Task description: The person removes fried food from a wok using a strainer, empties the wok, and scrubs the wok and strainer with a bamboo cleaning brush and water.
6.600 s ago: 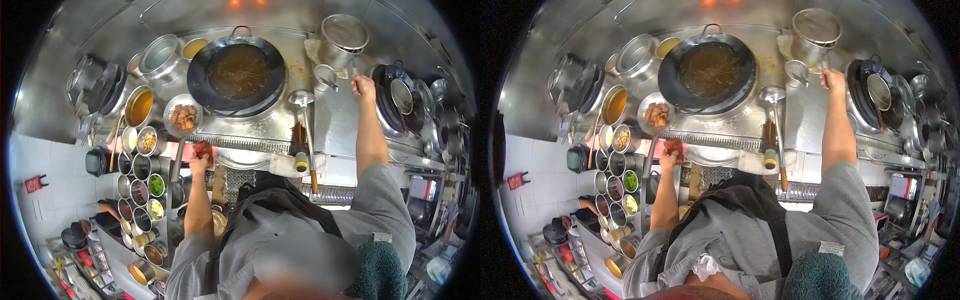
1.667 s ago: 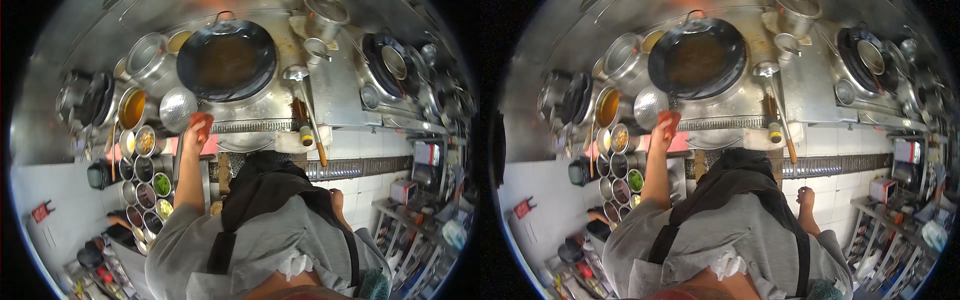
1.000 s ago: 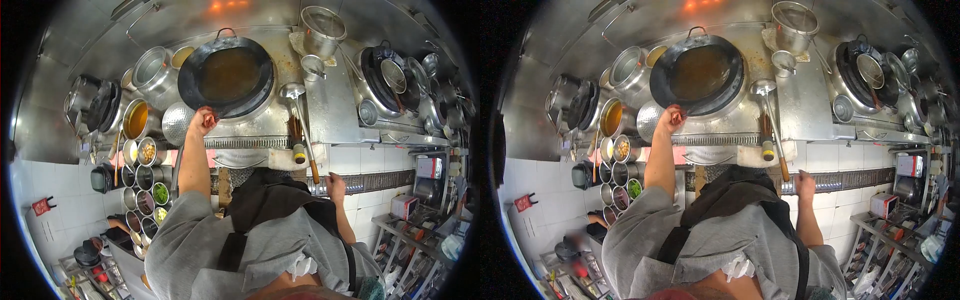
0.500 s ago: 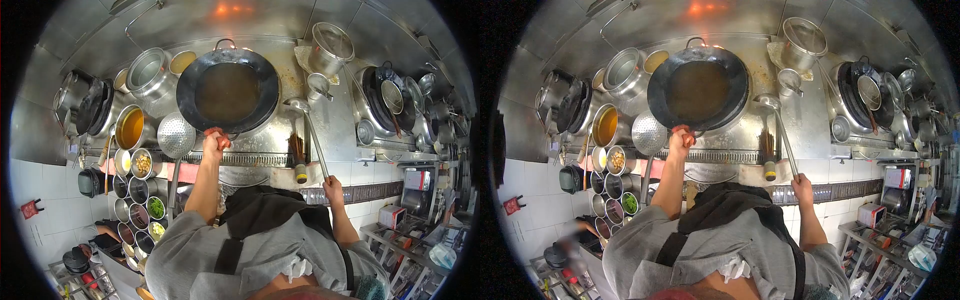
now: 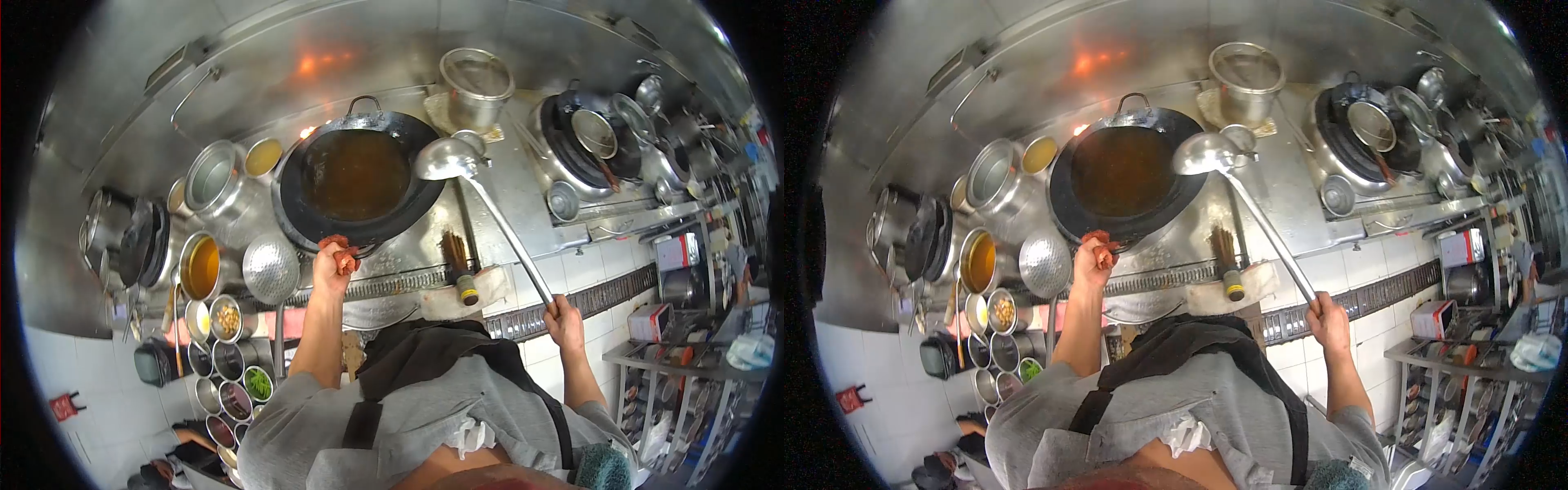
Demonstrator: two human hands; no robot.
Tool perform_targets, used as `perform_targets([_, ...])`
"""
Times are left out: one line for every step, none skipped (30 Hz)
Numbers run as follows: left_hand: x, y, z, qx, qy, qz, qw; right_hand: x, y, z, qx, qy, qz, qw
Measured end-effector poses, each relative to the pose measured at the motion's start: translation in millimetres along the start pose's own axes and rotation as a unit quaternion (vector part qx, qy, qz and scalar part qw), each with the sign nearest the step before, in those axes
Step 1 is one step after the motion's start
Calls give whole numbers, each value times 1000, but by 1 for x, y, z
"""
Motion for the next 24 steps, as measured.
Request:
perform_targets([11,3,1,-14,3,6,1000,-11,-1,0,-6,3,-4,1000])
perform_targets([22,7,2,-28,5,11,1000,-21,-5,-1,0,-7,-4,1000])
perform_targets([36,11,1,-39,14,28,999,-32,-8,-1,-9,-24,-10,1000])
perform_targets([51,13,2,-40,23,28,999,-41,-12,-2,-19,-40,-16,999])
perform_targets([67,17,4,-47,29,24,998,-48,-22,-4,-14,-42,-45,998])
perform_targets([81,21,5,-54,36,19,998,-58,-27,-6,-9,-49,-47,998])
perform_targets([99,24,4,-59,53,14,997,-74,-28,-8,-6,-70,-74,995])
perform_targets([112,28,10,-61,62,13,996,-88,-31,-9,-3,-90,-101,991])
perform_targets([130,34,13,-80,97,1,992,-100,-38,-9,8,-104,-114,988])
perform_targets([150,40,16,-99,132,-11,986,-115,-42,-11,20,-119,-131,984])
perform_targets([167,46,19,-111,143,-18,983,-128,-45,-11,28,-130,-151,979])
perform_targets([182,53,24,-114,148,-21,982,-140,-47,-13,36,-141,-171,975])
perform_targets([199,60,27,-125,163,-25,978,-150,-51,-13,54,-125,-169,976])
perform_targets([217,67,32,-136,179,-30,974,-161,-55,-13,61,-152,-186,969])
perform_targets([235,76,37,-157,200,-32,967,-171,-58,-12,62,-160,-198,965])
perform_targets([250,83,41,-161,206,-35,964,-182,-58,-12,64,-167,-210,961])
perform_targets([266,91,44,-174,215,-38,960,-193,-55,-11,60,-182,-211,958])
perform_targets([283,98,47,-187,224,-41,956,-201,-60,-9,80,-170,-210,959])
perform_targets([296,106,51,-209,234,-44,949,-211,-57,-7,71,-191,-222,954])
perform_targets([309,112,56,-212,238,-47,947,-221,-54,-3,62,-211,-233,947])
perform_targets([322,121,61,-235,243,-54,940,-229,-53,3,65,-215,-238,945])
perform_targets([334,133,65,-259,245,-60,932,-236,-55,8,80,-216,-241,943])
perform_targets([346,145,74,-264,250,-76,928,-243,-58,12,97,-214,-243,941])
perform_targets([357,151,77,-270,251,-77,926,-248,-60,17,110,-204,-219,948])
Point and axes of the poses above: each hand's wrist, its own z-axis towards the middle knuckle, its own x-axis out of the palm, y = z × x, the point moved 8 cm from there along z, towards the middle knuckle, and after that the axes turned 13 degrees about -z, right-handed, at the moved point
